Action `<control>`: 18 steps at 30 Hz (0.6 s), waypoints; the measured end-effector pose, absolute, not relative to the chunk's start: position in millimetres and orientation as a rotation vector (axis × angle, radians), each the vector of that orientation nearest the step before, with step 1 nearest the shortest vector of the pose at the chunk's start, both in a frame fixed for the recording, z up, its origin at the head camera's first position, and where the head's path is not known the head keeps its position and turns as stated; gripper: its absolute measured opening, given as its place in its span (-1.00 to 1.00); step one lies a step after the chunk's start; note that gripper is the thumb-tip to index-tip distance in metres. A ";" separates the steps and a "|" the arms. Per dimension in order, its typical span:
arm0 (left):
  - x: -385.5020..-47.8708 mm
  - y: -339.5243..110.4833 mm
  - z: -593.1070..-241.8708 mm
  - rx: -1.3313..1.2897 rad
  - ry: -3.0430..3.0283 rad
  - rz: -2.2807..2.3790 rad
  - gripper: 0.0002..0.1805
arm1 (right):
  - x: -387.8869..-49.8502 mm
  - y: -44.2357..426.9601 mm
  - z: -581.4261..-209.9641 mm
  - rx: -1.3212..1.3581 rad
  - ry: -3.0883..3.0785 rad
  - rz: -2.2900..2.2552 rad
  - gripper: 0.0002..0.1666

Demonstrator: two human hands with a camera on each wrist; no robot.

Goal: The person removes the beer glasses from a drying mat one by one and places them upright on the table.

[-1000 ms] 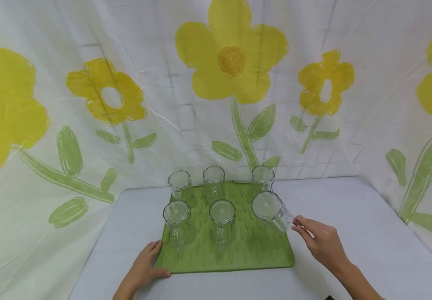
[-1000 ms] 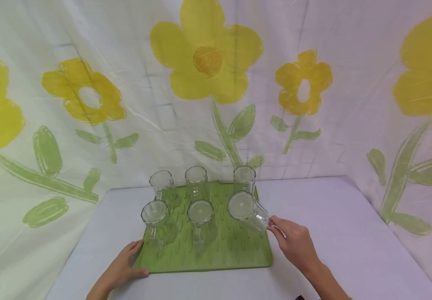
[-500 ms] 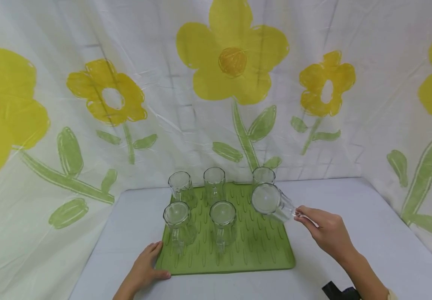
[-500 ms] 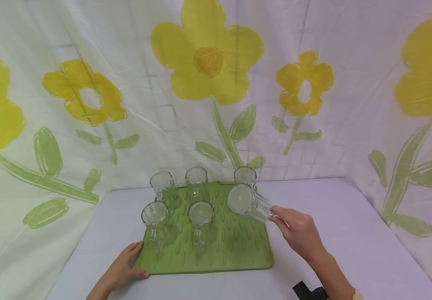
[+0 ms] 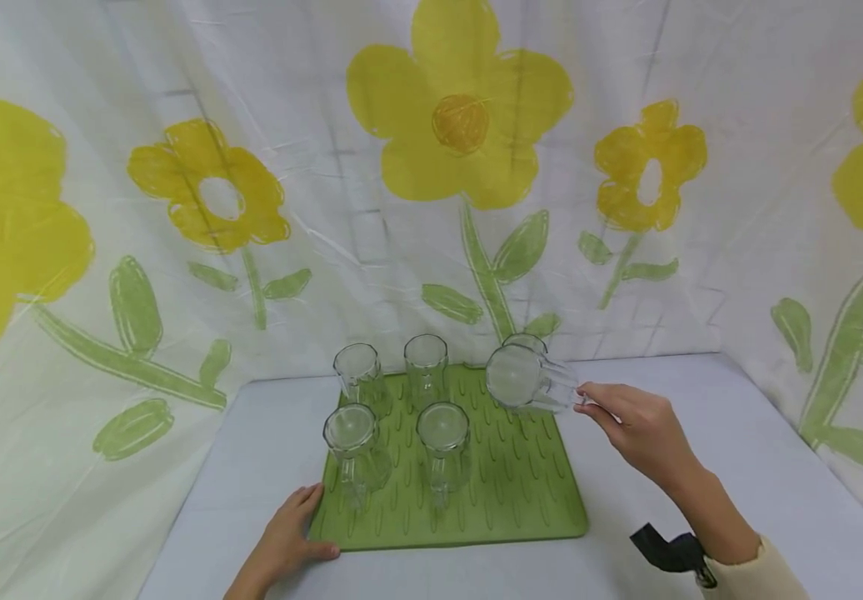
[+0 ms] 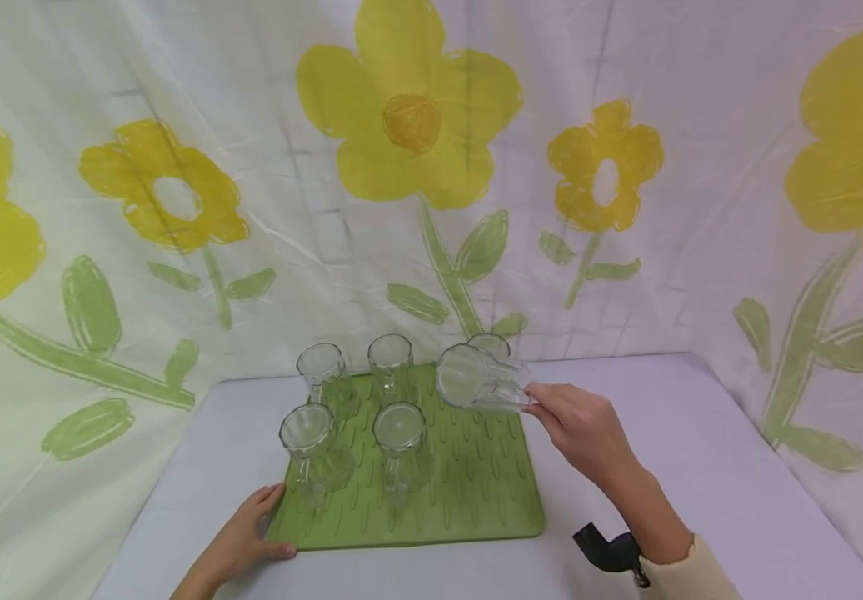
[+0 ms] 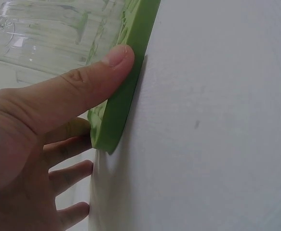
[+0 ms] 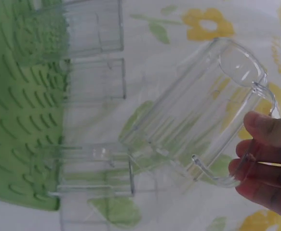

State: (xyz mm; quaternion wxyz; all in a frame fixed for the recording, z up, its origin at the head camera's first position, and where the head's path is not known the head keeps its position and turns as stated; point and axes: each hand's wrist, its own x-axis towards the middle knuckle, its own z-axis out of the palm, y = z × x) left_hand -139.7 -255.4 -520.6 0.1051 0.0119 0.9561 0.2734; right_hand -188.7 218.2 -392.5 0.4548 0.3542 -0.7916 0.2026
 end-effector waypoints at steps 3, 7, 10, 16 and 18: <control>-139.3 -255.3 -521.1 0.043 2.824 0.810 0.21 | -195.9 215.6 -388.6 0.909 -1.926 0.451 -0.40; -138.8 -254.4 -521.7 0.057 2.824 0.829 0.20 | -203.1 211.5 -385.5 0.947 -1.913 0.438 -0.42; -138.9 -253.9 -522.0 0.057 2.819 0.829 0.21 | -207.4 208.3 -384.4 0.969 -1.913 0.444 -0.45; -139.2 -256.0 -520.5 0.072 2.827 0.796 0.20 | -212.7 201.7 -381.2 0.998 -1.861 0.415 -0.50; -140.0 -256.6 -519.0 0.074 2.830 0.784 0.20 | -213.9 200.0 -379.3 1.007 -1.850 0.405 -0.51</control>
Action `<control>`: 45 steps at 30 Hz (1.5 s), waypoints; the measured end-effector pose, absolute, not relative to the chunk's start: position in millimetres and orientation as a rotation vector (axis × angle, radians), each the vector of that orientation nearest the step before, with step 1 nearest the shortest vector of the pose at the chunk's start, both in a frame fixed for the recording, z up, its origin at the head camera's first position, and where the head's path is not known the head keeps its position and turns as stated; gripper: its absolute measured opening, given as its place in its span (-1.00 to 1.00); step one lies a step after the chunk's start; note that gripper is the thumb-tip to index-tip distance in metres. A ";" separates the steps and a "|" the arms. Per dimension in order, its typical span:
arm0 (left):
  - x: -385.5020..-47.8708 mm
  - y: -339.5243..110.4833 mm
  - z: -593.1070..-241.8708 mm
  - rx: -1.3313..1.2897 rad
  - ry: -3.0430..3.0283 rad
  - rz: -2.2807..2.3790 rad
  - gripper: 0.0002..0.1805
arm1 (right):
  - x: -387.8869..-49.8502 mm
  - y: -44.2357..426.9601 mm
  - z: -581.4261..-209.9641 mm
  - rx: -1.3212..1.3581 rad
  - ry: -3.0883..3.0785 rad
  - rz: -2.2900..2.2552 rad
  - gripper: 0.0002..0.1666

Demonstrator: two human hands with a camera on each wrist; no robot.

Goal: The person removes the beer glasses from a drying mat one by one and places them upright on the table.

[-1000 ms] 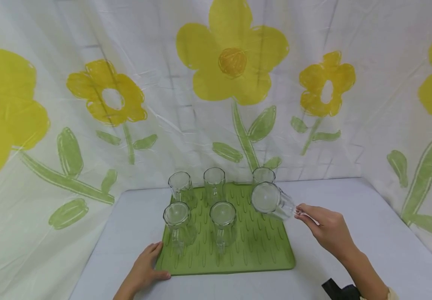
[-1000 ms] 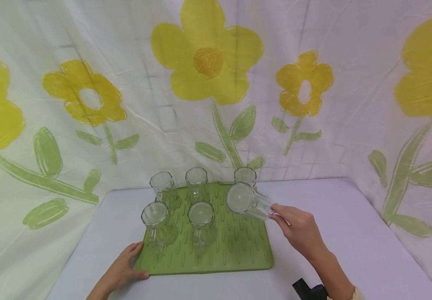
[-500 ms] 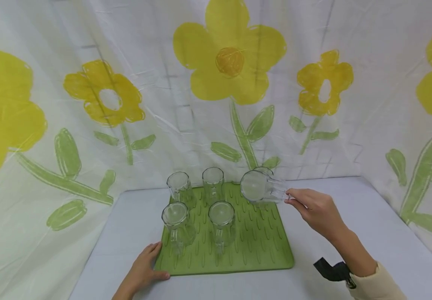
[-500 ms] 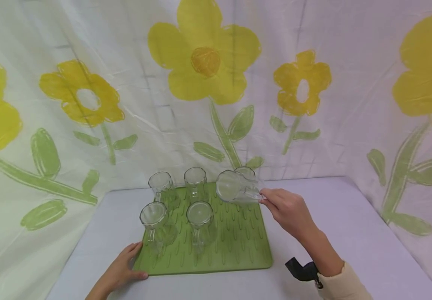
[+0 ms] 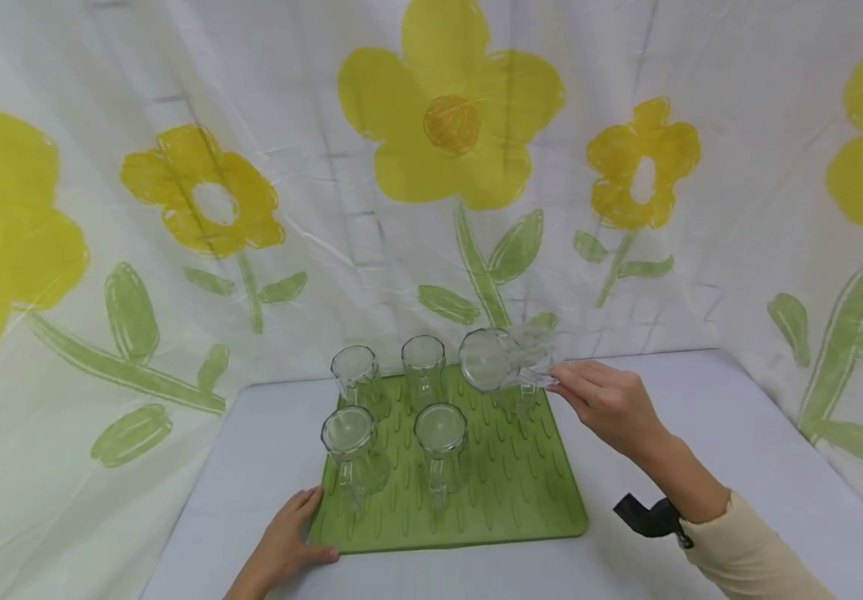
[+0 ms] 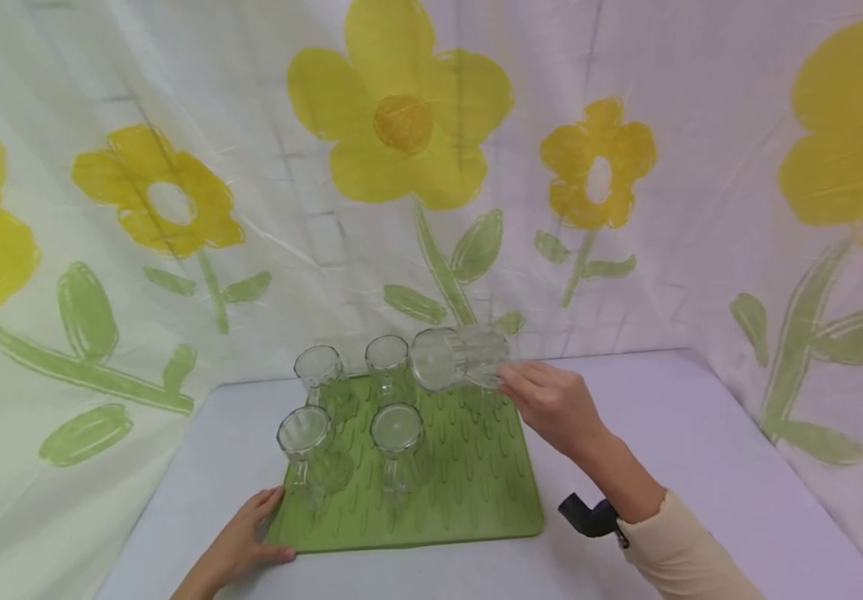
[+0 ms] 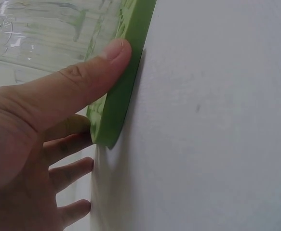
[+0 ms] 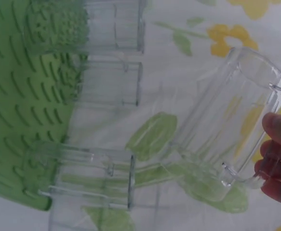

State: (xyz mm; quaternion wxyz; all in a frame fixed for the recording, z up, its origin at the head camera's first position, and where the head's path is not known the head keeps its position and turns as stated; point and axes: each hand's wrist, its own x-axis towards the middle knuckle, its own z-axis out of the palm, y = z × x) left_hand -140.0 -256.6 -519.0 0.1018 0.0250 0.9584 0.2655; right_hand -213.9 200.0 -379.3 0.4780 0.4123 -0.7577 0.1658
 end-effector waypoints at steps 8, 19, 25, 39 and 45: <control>-141.5 -257.4 -515.9 0.054 2.823 0.776 0.21 | -220.0 192.0 -375.6 1.052 -1.829 0.301 -0.52; -139.7 -258.7 -518.8 0.087 2.849 0.772 0.18 | -224.1 188.9 -378.0 1.081 -1.811 0.219 -0.50; -139.9 -256.9 -518.5 0.087 2.855 0.760 0.19 | -225.8 191.0 -374.1 1.081 -1.807 0.226 -0.50; -139.5 -260.9 -517.0 0.094 2.839 0.773 0.17 | -227.3 185.2 -380.3 1.124 -1.743 0.181 -0.53; -145.0 -270.9 -497.6 0.030 2.846 0.890 0.02 | -228.2 182.5 -381.5 1.138 -1.725 0.116 -0.51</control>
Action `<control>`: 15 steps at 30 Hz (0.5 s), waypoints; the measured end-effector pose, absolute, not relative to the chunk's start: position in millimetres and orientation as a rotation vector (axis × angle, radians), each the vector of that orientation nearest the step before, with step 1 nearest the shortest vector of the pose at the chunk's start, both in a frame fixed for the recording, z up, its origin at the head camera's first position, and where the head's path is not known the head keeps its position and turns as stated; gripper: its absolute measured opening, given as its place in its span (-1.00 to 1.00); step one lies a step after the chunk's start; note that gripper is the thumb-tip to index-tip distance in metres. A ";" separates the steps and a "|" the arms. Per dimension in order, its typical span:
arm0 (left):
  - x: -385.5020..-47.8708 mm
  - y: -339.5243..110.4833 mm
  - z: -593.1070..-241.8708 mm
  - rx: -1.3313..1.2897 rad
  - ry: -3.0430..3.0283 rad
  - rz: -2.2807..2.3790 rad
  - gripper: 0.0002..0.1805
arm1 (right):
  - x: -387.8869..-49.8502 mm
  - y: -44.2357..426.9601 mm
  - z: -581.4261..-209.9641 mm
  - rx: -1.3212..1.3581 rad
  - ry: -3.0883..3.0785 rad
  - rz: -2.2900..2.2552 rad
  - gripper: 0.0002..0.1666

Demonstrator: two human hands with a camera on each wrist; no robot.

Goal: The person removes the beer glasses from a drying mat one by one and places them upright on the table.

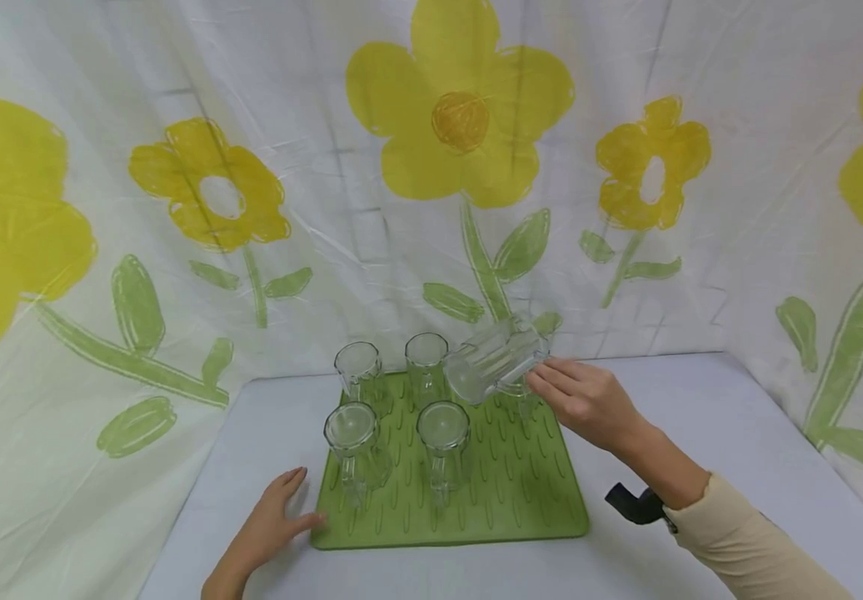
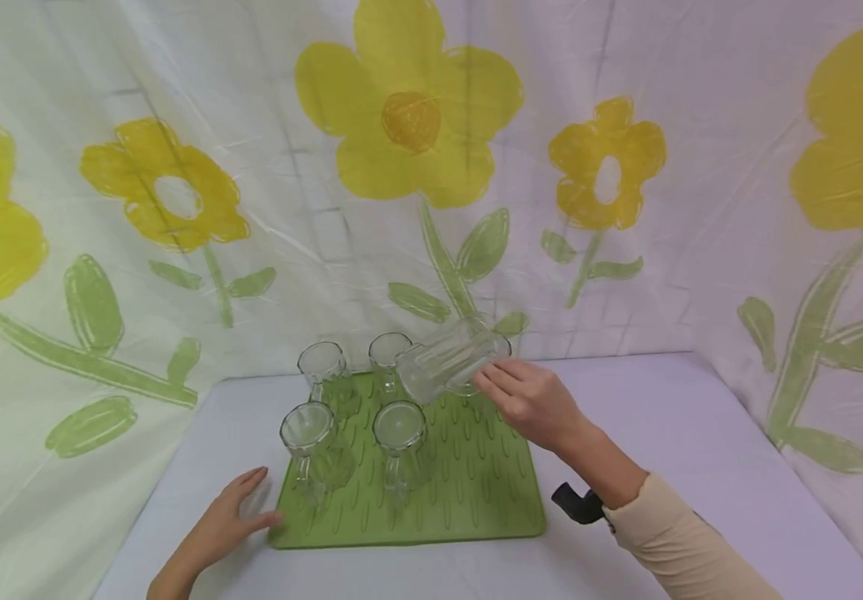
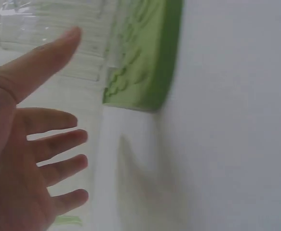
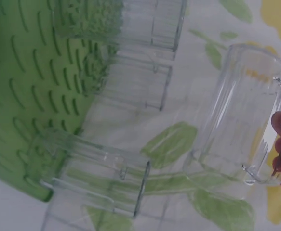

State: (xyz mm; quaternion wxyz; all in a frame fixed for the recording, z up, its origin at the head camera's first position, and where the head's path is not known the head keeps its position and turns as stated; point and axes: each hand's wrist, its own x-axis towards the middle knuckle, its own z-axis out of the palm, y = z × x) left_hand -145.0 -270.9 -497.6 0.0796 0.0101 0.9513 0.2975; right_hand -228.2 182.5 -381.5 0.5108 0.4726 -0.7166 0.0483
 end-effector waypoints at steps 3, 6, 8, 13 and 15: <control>-151.1 -275.2 -481.8 0.011 2.903 0.927 -0.09 | -228.1 181.0 -381.4 1.148 -1.713 0.098 -0.52; -159.8 -274.3 -464.6 0.047 3.010 0.947 -0.17 | -228.0 180.1 -381.4 1.158 -1.702 0.096 -0.53; -166.2 -270.7 -454.1 0.095 3.077 0.974 -0.20 | -228.3 179.3 -381.7 1.162 -1.696 0.099 -0.53; -181.2 -257.0 -434.4 0.191 3.199 1.087 -0.28 | -230.2 175.5 -383.2 1.179 -1.669 0.103 -0.55; -185.7 -250.9 -427.3 0.212 3.230 1.193 -0.32 | -231.4 173.8 -383.9 1.191 -1.656 0.103 -0.56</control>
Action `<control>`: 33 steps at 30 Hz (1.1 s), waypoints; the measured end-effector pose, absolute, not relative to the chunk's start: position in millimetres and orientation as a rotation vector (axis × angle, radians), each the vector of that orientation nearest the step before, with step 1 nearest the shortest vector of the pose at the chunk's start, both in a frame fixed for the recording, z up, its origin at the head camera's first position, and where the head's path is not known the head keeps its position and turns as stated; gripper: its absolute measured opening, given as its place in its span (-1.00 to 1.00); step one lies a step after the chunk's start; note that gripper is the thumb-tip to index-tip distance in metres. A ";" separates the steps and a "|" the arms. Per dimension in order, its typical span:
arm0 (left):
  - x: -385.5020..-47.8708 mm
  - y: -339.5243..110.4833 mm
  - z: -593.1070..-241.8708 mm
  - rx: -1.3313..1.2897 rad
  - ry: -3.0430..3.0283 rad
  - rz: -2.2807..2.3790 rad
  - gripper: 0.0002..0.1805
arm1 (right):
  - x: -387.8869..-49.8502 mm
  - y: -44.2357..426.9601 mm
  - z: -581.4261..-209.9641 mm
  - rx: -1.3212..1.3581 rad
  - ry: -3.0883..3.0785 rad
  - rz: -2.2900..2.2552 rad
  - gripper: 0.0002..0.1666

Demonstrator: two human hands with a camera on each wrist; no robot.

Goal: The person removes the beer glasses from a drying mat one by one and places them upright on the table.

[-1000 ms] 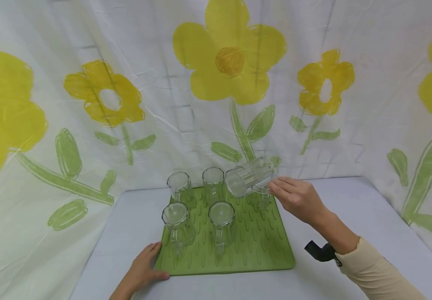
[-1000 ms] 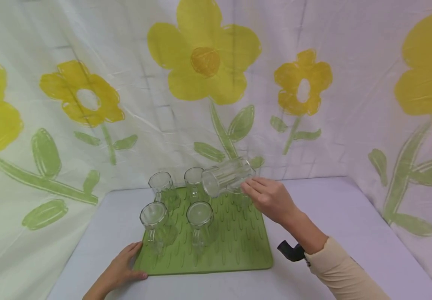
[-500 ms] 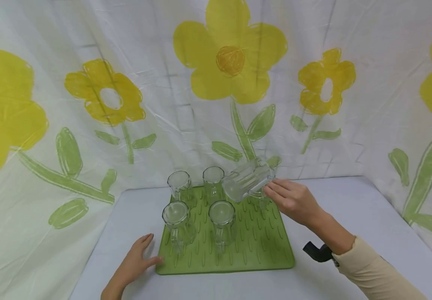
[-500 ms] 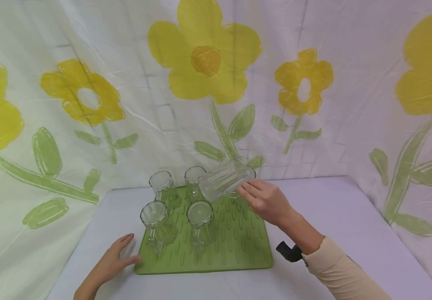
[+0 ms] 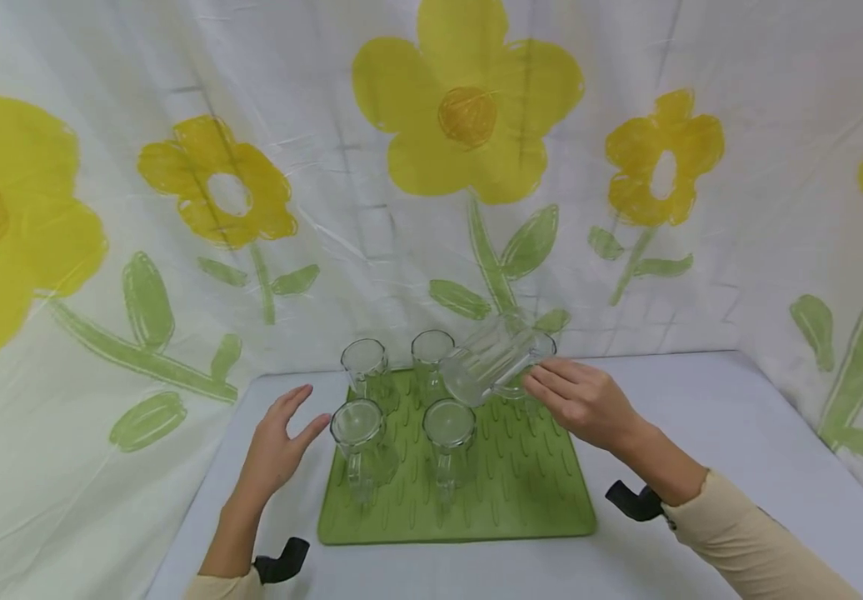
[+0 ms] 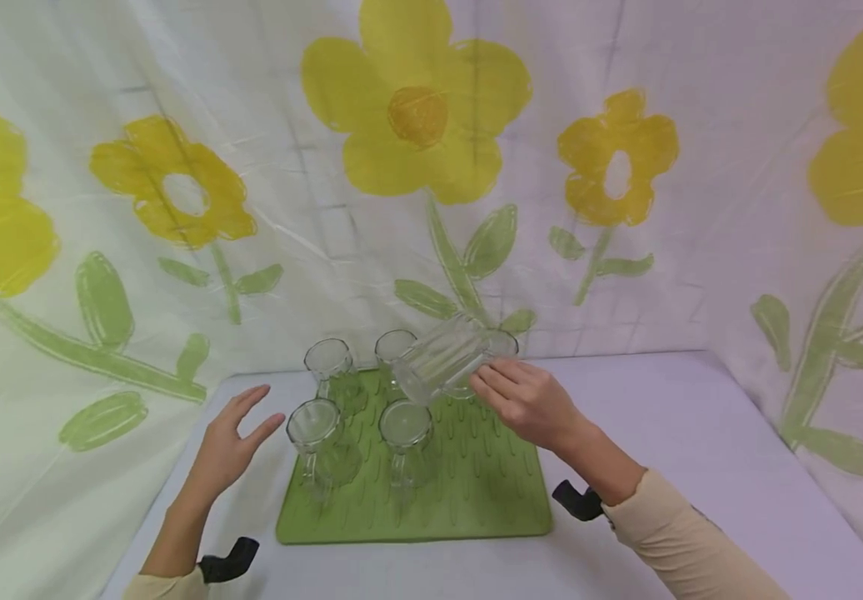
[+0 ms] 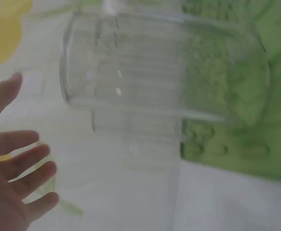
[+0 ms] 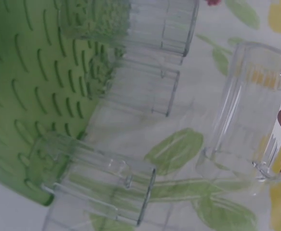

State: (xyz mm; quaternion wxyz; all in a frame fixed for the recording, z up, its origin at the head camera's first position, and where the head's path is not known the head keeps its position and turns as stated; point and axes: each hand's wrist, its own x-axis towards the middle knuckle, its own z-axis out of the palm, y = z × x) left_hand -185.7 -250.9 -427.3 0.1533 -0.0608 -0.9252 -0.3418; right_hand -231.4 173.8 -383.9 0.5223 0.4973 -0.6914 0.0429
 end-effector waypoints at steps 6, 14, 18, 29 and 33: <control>-202.7 -227.1 -405.3 -0.219 -2.459 -1.160 -0.41 | -234.3 173.3 -382.1 1.198 -1.622 0.096 -0.56; -217.1 -194.9 -373.0 -0.275 -2.567 -1.348 -0.37 | -234.7 173.2 -380.2 1.197 -1.623 0.072 -0.55; -222.0 -180.6 -363.1 -0.327 -2.602 -1.424 -0.37 | -232.5 172.8 -380.0 1.200 -1.618 0.073 -0.56; -235.0 -152.8 -343.3 -0.448 -2.641 -1.688 -0.38 | -229.1 166.7 -376.7 1.206 -1.576 0.083 -0.61; -243.0 -143.8 -340.5 -0.514 -2.694 -1.751 -0.38 | -228.1 164.7 -376.2 1.208 -1.579 0.076 -0.61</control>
